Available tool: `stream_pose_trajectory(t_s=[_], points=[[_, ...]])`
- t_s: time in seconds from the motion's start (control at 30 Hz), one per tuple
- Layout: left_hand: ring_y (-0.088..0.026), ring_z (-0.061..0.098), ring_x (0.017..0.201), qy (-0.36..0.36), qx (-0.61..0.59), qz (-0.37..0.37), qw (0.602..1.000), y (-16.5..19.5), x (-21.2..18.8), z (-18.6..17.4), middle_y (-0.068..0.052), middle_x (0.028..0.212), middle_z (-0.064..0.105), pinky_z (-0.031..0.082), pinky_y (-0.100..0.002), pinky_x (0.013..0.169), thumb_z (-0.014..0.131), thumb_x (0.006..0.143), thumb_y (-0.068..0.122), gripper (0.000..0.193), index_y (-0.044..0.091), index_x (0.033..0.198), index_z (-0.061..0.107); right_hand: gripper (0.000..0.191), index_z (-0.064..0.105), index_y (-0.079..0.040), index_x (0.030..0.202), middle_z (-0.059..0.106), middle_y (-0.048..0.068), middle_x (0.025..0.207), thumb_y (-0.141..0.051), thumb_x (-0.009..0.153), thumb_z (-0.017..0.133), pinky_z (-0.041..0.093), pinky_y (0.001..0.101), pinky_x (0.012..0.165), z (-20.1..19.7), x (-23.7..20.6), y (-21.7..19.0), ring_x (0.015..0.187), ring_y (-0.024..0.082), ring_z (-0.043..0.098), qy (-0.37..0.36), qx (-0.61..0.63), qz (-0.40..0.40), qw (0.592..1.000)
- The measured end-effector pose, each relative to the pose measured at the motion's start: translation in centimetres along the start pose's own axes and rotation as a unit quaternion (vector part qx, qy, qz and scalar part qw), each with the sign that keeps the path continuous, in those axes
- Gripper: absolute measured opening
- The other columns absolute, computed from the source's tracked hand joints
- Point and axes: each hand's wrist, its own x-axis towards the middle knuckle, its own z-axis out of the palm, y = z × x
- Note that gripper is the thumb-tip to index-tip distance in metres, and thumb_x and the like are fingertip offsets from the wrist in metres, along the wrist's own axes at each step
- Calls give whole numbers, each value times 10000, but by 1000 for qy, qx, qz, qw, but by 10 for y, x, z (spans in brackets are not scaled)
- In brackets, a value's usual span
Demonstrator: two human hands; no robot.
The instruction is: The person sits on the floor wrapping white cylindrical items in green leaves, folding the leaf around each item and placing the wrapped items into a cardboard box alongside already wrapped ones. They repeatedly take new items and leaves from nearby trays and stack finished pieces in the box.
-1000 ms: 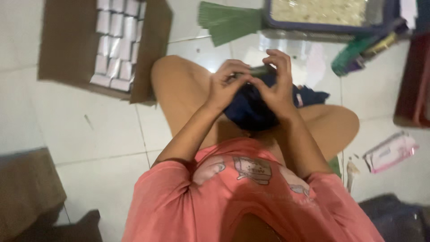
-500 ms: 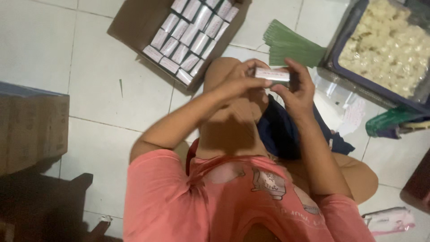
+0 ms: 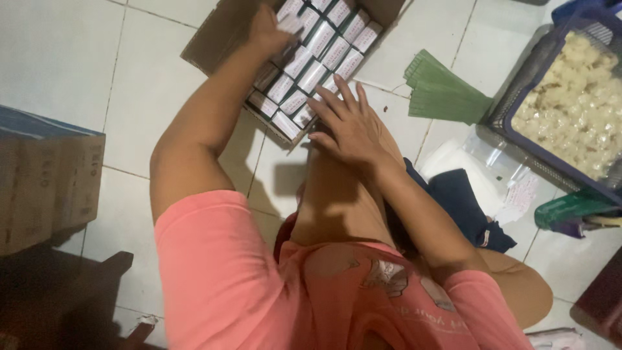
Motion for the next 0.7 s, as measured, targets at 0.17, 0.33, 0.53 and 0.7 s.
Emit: stream_pose_trajectory(t_s=[0.17, 0.33, 0.53, 0.7], points=[[-306, 659, 1028, -54, 95, -77, 991, -38, -10, 18, -147, 1046, 674, 534, -414, 882, 962, 618, 244, 523, 68, 966, 613, 524, 630, -156, 1369, 530, 96, 1511, -332, 896, 772, 161, 693, 1216, 0, -9, 1, 1516, 400, 314, 17, -11, 33, 999], [-327, 664, 973, -14, 78, -41, 996, -44, -22, 21, -167, 991, 680, 533, -436, 875, 988, 610, 248, 540, 34, 928, 608, 514, 657, -128, 1287, 551, 106, 1474, -217, 808, 820, 210, 713, 1180, 9, -17, 1, 1481, 422, 362, 46, -18, 41, 998], [-343, 633, 1046, -17, 7, -34, 999, -29, -34, 28, -229, 1107, 628, 526, -421, 960, 964, 720, 311, 492, 18, 798, 576, 490, 674, -151, 1275, 571, 84, 1437, -220, 813, 823, 251, 697, 1187, 15, -30, 0, 1478, 398, 389, 79, -30, 43, 995], [-469, 509, 1215, -49, 142, 117, 982, -40, -33, 28, -306, 1320, 517, 450, -488, 1042, 958, 770, 344, 478, -32, 855, 676, 470, 652, -120, 1279, 563, 91, 1429, -208, 840, 796, 303, 649, 1216, 24, -34, 1, 1472, 391, 405, 104, -37, 33, 993]])
